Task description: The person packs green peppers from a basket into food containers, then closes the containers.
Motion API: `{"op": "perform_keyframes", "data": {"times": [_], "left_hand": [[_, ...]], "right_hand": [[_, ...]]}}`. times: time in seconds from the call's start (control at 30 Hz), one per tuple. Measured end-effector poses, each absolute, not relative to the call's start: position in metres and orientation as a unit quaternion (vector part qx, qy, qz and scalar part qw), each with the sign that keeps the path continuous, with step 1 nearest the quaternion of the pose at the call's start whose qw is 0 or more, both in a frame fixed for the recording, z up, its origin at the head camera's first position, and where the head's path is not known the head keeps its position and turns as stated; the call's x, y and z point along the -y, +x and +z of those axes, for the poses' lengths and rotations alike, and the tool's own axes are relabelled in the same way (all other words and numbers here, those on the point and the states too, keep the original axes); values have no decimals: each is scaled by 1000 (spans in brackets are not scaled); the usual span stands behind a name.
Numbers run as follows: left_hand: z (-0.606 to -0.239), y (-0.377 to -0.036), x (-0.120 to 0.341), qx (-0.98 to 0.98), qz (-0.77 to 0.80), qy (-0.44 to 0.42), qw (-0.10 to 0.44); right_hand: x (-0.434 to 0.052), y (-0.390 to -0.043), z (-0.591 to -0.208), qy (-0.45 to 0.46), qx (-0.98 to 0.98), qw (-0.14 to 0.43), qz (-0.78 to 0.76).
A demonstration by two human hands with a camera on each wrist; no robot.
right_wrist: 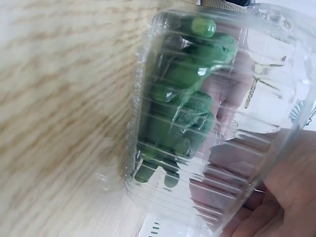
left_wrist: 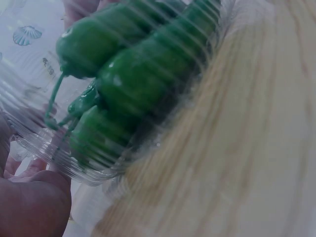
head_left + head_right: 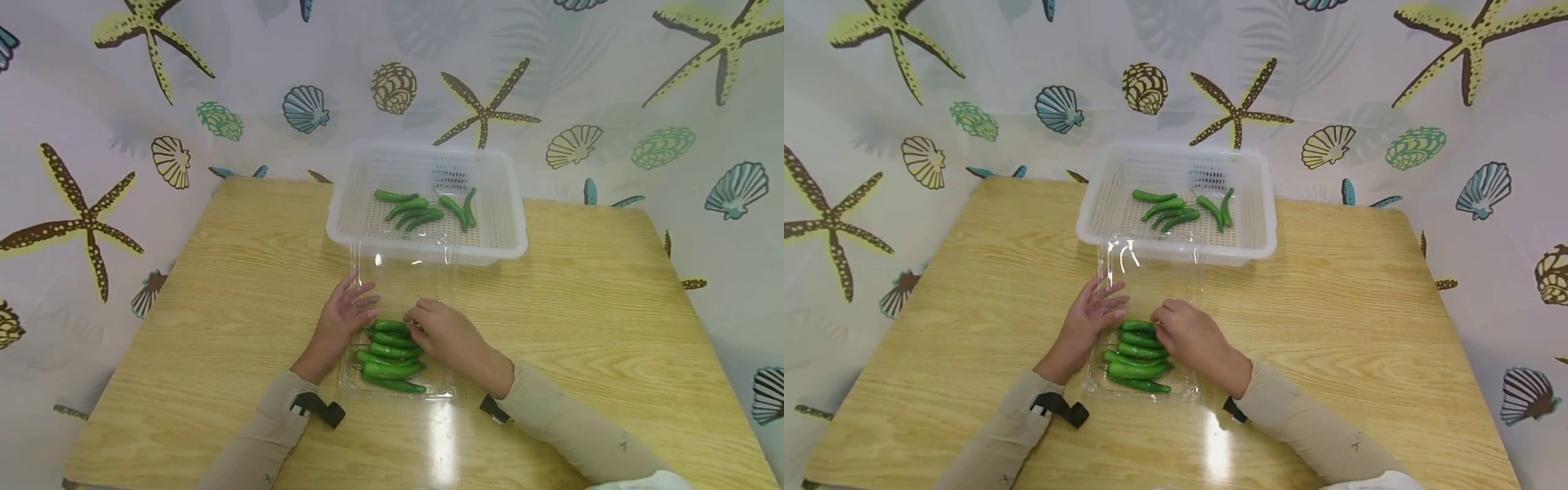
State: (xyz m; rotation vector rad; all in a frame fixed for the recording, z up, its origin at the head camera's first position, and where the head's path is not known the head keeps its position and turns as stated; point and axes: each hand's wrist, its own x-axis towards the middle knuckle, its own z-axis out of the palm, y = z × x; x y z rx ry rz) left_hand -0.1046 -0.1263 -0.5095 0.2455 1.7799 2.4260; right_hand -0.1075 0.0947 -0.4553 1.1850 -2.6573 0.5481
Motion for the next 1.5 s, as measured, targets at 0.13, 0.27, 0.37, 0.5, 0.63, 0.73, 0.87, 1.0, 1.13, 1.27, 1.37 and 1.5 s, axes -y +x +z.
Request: {"op": "perform_keyframes", "data": {"times": [0.13, 0.27, 0.37, 0.5, 0.63, 0.73, 0.87, 1.0, 1.13, 1.27, 1.37, 1.5], "left_hand": [[-510, -105, 126, -590, 801, 78, 62], [-511, -105, 126, -586, 804, 76, 65], [-512, -106, 126, -579, 809, 76, 67], [-512, -106, 126, -580, 808, 75, 67], [-512, -106, 126, -581, 808, 75, 67], [-511, -106, 126, -582, 807, 76, 67], [-512, -106, 127, -586, 804, 78, 64], [-512, -106, 127, -591, 800, 80, 63], [-511, -105, 128, -591, 800, 78, 63], [-511, -105, 128, -591, 800, 80, 65], [-512, -105, 128, -590, 801, 80, 66], [-511, -105, 128, -590, 801, 79, 66]], "right_hand": [[-96, -108, -453, 393, 897, 71, 192], [-97, -109, -448, 382, 901, 38, 201], [-98, -112, -444, 378, 901, 24, 210], [-101, -117, -437, 368, 901, 15, 230], [-105, -125, -426, 358, 899, 21, 252], [-111, -132, -414, 356, 895, 37, 267], [-118, -143, -398, 349, 891, 58, 286], [-124, -153, -383, 342, 886, 72, 305], [-129, -162, -373, 333, 886, 78, 313], [-133, -173, -368, 327, 888, 82, 311], [-135, -181, -366, 322, 892, 84, 306], [-138, -192, -364, 316, 896, 86, 298]]}}
